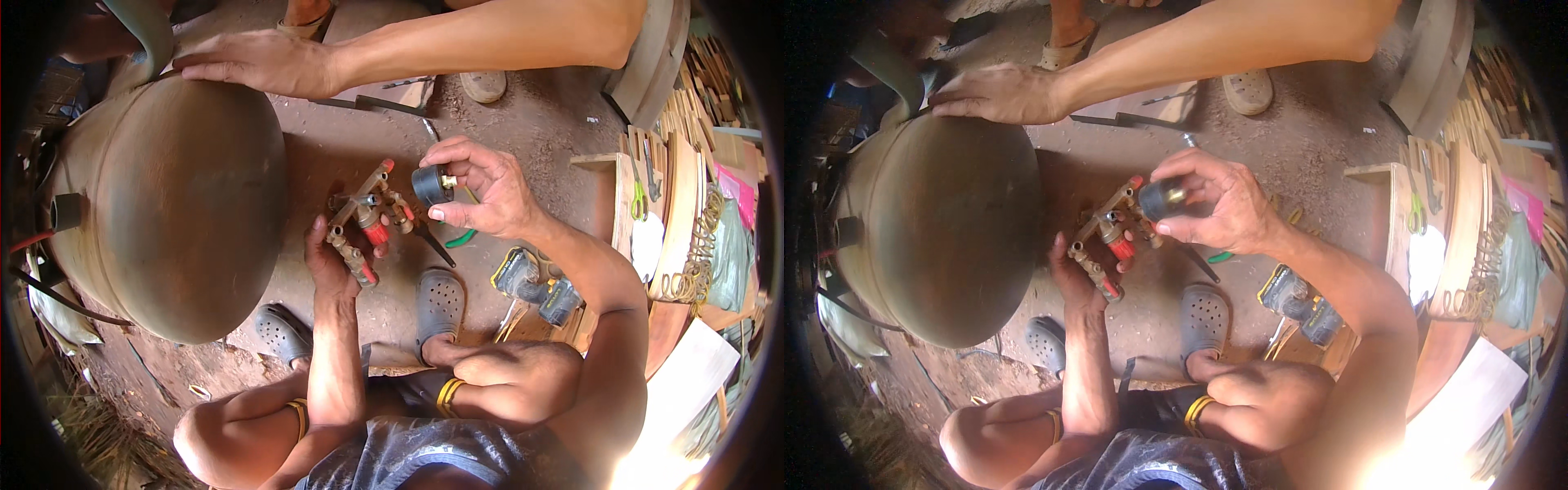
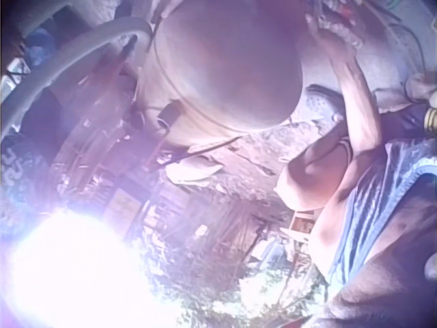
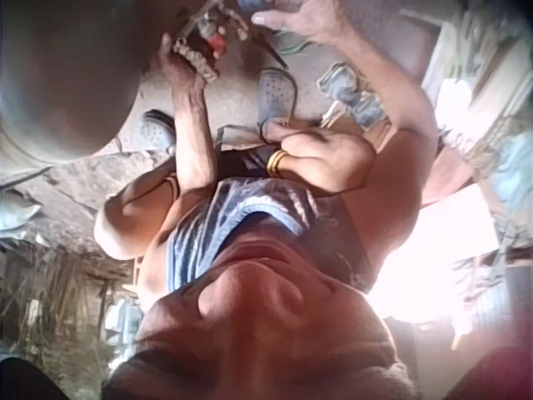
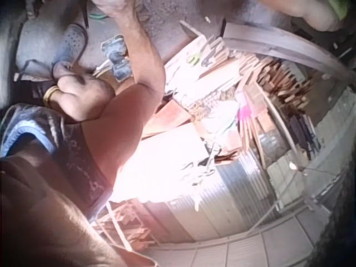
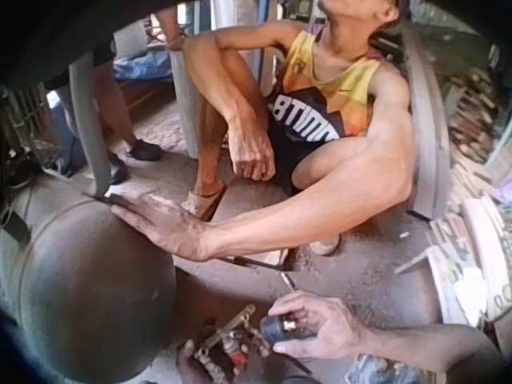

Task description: Assembling and checking the pressure regulator manifold on an air compressor tank.

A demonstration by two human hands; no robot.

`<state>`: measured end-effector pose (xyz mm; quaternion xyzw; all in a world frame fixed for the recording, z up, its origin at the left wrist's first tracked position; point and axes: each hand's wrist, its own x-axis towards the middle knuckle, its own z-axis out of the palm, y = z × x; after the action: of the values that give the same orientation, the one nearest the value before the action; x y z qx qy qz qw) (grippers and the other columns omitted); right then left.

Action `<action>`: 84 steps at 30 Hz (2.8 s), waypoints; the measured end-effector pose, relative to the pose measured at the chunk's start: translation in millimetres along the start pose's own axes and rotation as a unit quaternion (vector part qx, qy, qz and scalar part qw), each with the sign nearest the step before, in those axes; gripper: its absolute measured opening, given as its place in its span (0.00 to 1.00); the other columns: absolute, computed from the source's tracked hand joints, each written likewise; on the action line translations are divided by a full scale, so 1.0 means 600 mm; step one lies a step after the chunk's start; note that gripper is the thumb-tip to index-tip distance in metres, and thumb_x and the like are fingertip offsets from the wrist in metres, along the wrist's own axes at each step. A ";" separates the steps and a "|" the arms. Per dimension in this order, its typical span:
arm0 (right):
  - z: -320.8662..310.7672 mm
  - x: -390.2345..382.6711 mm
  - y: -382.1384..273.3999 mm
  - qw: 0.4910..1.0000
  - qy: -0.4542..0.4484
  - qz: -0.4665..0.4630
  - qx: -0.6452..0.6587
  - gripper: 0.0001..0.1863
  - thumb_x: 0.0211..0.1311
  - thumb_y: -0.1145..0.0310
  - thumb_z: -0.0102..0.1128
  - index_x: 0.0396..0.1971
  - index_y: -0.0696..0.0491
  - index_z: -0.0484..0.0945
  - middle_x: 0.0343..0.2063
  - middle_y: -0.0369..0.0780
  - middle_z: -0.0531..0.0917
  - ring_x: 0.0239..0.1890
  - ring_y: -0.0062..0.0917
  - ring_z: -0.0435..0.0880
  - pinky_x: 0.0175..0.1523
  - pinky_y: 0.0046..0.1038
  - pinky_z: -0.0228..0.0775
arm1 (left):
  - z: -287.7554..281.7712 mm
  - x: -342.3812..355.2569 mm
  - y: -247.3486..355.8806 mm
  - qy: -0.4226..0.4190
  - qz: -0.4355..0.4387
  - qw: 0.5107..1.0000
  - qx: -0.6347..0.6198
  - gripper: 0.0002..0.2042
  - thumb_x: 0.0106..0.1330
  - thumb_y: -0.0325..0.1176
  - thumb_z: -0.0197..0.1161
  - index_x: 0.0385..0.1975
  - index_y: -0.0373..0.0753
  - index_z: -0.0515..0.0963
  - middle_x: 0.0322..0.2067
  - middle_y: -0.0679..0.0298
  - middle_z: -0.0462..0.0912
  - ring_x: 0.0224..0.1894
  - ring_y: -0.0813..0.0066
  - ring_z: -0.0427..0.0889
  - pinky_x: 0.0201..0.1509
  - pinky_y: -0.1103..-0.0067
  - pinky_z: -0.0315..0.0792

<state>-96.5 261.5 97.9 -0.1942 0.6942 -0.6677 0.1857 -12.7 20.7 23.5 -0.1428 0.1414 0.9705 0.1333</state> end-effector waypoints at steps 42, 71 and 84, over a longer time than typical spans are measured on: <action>0.002 0.007 -0.041 0.997 0.036 0.019 0.063 0.16 0.57 0.83 0.71 0.42 0.57 0.75 0.56 0.48 0.77 0.56 0.28 0.80 0.63 0.34 0.76 | 0.053 -0.018 -0.006 -0.120 0.013 0.992 -0.046 0.37 0.63 0.53 0.62 0.72 0.48 0.61 0.57 0.40 0.74 0.53 0.45 0.81 0.37 0.61 0.84; 0.023 -0.002 -0.062 0.928 0.104 -0.178 -0.310 0.25 0.46 0.73 0.81 0.47 0.57 0.81 0.46 0.46 0.84 0.43 0.35 0.88 0.46 0.31 0.83 | 0.116 -0.044 -0.017 -0.024 0.115 0.948 0.296 0.43 0.51 0.46 0.76 0.65 0.45 0.57 0.52 0.46 0.77 0.43 0.58 0.84 0.45 0.69 0.82; 0.026 -0.003 -0.073 0.941 0.101 -0.102 -0.307 0.23 0.57 0.64 0.77 0.49 0.58 0.79 0.39 0.45 0.86 0.38 0.27 0.88 0.44 0.28 0.82 | 0.104 -0.041 -0.013 -0.049 0.100 0.960 0.258 0.44 0.51 0.45 0.80 0.64 0.44 0.58 0.54 0.52 0.78 0.52 0.64 0.81 0.47 0.72 0.79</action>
<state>-85.6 247.6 140.8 -0.2432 0.8572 -0.4533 -0.0228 -2.6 42.3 86.7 -0.0414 0.3943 0.9150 0.0751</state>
